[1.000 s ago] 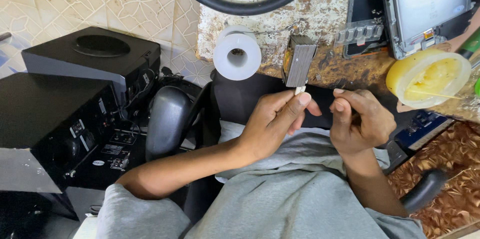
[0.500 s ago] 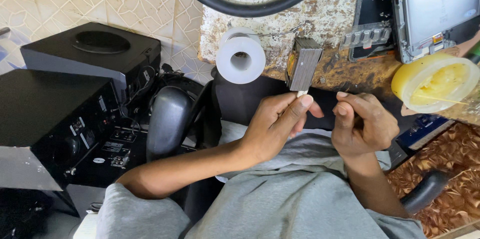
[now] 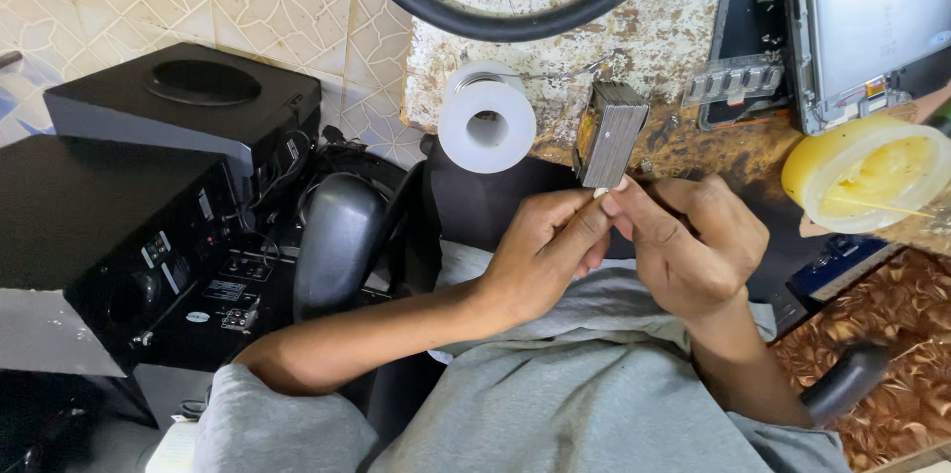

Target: The person sits with legs crossed and uses a wooden stick to scrape and clean a small electronic component held in their hands. They rotate the component to access different sides and continue scraping with the stick.

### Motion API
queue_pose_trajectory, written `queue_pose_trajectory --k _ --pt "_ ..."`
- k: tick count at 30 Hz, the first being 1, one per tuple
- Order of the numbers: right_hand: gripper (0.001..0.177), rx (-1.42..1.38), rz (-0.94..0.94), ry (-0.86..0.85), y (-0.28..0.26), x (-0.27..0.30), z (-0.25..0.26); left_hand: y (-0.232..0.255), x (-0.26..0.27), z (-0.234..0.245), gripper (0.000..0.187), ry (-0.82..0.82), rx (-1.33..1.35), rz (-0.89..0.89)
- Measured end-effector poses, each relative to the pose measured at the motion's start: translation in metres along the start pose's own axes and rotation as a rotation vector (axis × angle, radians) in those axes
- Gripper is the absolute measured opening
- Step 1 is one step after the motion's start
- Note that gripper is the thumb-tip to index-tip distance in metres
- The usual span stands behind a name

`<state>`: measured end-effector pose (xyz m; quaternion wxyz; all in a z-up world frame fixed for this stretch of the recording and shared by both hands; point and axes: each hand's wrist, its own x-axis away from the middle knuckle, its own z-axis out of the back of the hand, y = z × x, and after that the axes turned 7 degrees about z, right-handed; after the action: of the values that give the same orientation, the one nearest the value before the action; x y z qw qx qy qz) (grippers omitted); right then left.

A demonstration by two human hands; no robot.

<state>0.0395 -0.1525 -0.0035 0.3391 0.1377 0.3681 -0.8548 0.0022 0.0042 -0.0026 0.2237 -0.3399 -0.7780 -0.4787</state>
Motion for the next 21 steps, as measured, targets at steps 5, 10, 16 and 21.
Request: queue_pose_trajectory --k 5,10,16,21 --pt "0.026 0.003 -0.009 -0.047 -0.001 -0.004 0.002 0.008 0.0 0.001 0.046 0.001 0.009 0.005" --pt "0.028 0.008 -0.002 -0.077 -0.004 -0.01 0.004 -0.002 0.001 0.003 0.04 0.031 0.009 -0.023" --pt "0.032 0.009 -0.055 -0.127 -0.007 -0.004 0.009 0.016 0.003 0.005 0.038 0.063 -0.12 -0.157" --pt "0.014 -0.022 -0.145 -0.192 -0.005 0.014 0.015 0.026 0.008 0.007 0.041 0.034 -0.282 -0.083"
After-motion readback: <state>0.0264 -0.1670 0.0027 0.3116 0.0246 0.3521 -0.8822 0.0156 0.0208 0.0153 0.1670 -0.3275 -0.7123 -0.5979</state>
